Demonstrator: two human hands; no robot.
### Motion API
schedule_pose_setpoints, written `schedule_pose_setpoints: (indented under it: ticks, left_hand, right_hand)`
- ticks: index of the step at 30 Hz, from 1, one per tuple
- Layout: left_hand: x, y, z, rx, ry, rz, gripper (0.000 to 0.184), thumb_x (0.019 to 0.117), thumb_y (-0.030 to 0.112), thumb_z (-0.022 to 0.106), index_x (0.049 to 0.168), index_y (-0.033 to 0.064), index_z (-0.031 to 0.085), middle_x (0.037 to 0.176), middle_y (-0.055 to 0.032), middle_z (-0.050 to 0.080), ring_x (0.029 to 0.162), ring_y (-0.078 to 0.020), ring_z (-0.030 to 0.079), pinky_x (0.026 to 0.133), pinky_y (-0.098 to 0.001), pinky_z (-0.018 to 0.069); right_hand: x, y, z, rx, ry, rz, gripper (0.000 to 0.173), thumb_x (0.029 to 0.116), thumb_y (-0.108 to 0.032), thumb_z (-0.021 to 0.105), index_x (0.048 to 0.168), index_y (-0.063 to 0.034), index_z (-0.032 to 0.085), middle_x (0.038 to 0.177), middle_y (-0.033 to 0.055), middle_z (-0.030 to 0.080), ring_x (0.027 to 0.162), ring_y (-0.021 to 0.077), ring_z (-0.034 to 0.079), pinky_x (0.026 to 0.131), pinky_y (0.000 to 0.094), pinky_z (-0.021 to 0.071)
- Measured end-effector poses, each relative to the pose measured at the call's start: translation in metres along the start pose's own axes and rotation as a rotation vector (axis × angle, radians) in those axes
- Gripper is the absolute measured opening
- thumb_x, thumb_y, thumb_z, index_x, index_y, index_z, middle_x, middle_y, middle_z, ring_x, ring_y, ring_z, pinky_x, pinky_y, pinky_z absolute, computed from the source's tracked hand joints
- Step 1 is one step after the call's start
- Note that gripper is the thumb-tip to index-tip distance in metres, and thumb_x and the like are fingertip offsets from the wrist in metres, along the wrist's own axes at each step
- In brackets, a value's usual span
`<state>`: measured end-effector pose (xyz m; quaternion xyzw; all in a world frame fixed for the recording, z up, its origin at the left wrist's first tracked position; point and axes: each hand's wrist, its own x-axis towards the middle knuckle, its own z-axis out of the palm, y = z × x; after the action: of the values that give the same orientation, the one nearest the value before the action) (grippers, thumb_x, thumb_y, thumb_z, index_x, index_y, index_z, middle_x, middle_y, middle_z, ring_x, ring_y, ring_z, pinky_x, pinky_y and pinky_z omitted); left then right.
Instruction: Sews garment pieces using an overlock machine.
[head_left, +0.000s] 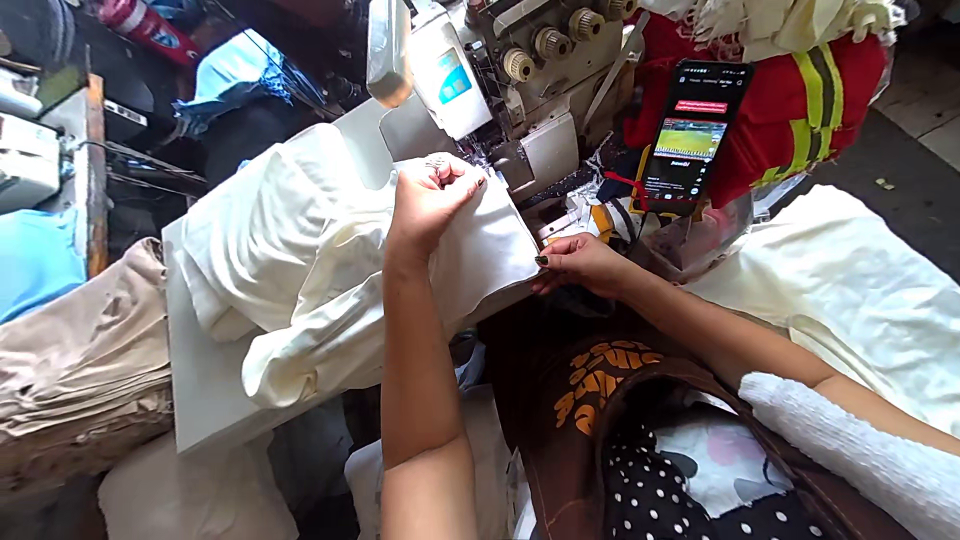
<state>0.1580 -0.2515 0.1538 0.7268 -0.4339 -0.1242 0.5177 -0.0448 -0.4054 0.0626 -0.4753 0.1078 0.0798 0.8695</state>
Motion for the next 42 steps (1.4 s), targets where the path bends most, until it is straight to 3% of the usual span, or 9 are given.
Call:
schedule_pose_setpoints:
  ticks: [9,13,17,22,27,33,37,40,42]
  left_hand:
    - [-0.003,0.004,0.007,-0.043,0.067,-0.008,0.001,0.0927,0.005,0.071,0.094,0.0046,0.071,0.090,0.0030,0.070,0.080,-0.0022,0.066,0.074,-0.0205,0.0567]
    - [-0.005,0.004,0.013,0.131,0.186,0.028,0.006,0.0924,0.010,0.073,0.095,0.0041,0.073,0.089,0.0032,0.070,0.078,0.0026,0.061,0.072,-0.0155,0.0511]
    - [-0.013,0.004,0.013,0.299,0.219,-0.025,0.010,0.0906,0.014,0.077,0.096,0.0057,0.075,0.098,-0.0026,0.068,0.086,-0.0019,0.063,0.080,-0.0174,0.0525]
    - [-0.031,0.006,0.014,0.278,0.219,-0.120,0.009,0.0898,0.011,0.077,0.096,0.0056,0.076,0.095,-0.0022,0.071,0.083,-0.0008,0.066,0.080,-0.0179,0.0553]
    - [-0.031,0.008,0.020,0.353,0.219,-0.124,0.010,0.0946,0.015,0.072,0.098,0.0087,0.078,0.094,-0.0024,0.072,0.088,-0.0048,0.064,0.085,-0.0243,0.0512]
    - [-0.026,0.007,0.029,0.335,0.308,-0.155,0.015,0.0858,0.011,0.081,0.097,0.0081,0.072,0.091,0.0003,0.070,0.076,-0.0034,0.063,0.071,-0.0226,0.0530]
    - [-0.037,-0.004,0.041,0.431,0.431,-0.031,0.011,0.0900,0.017,0.078,0.098,0.0096,0.077,0.096,-0.0045,0.073,0.088,-0.0115,0.067,0.084,-0.0322,0.0539]
    - [-0.044,-0.003,0.051,0.614,0.486,0.085,0.011,0.0933,0.017,0.075,0.101,0.0091,0.079,0.102,-0.0118,0.071,0.097,-0.0246,0.066,0.088,-0.0424,0.0509]
    - [-0.051,0.007,0.062,0.821,0.468,0.106,0.016,0.0989,0.013,0.067,0.109,0.0090,0.078,0.115,-0.0146,0.070,0.107,-0.0322,0.064,0.093,-0.0463,0.0514]
  right_hand:
    - [0.002,-0.004,0.003,-0.030,0.042,0.001,0.005,0.0948,0.006,0.063,0.098,0.0043,0.066,0.085,0.0110,0.075,0.074,0.0195,0.075,0.075,0.0357,0.0643]
    - [-0.001,-0.002,-0.001,-0.048,0.045,-0.027,0.007,0.0939,0.009,0.062,0.099,0.0037,0.063,0.087,0.0122,0.075,0.076,0.0214,0.075,0.076,0.0364,0.0645]
    - [-0.011,-0.004,-0.001,-0.126,0.027,-0.067,0.007,0.0930,0.007,0.063,0.097,0.0024,0.061,0.088,0.0118,0.074,0.078,0.0209,0.075,0.078,0.0363,0.0646]
    - [-0.024,0.006,-0.005,-0.150,0.014,-0.082,0.004,0.0936,0.004,0.065,0.097,0.0015,0.065,0.087,0.0090,0.076,0.077,0.0182,0.076,0.076,0.0330,0.0648]
    - [-0.025,0.014,-0.004,-0.106,0.040,-0.089,0.004,0.0942,0.004,0.065,0.097,0.0015,0.065,0.086,0.0105,0.077,0.075,0.0195,0.076,0.074,0.0338,0.0650]
    - [-0.027,0.019,-0.003,-0.060,0.036,-0.134,0.007,0.0938,0.004,0.066,0.100,0.0019,0.065,0.089,0.0108,0.077,0.077,0.0201,0.076,0.076,0.0342,0.0651]
    - [-0.029,0.021,-0.005,-0.072,0.020,-0.145,0.007,0.0927,0.004,0.066,0.099,0.0012,0.066,0.088,0.0099,0.077,0.077,0.0193,0.076,0.075,0.0341,0.0650]
    - [-0.029,0.022,-0.005,-0.063,0.006,-0.155,0.007,0.0924,0.004,0.066,0.099,0.0007,0.066,0.089,0.0096,0.077,0.077,0.0197,0.076,0.076,0.0349,0.0651]
    - [-0.029,0.023,-0.005,-0.068,-0.001,-0.164,0.007,0.0926,0.004,0.066,0.099,0.0005,0.065,0.089,0.0096,0.077,0.077,0.0197,0.076,0.075,0.0349,0.0652]
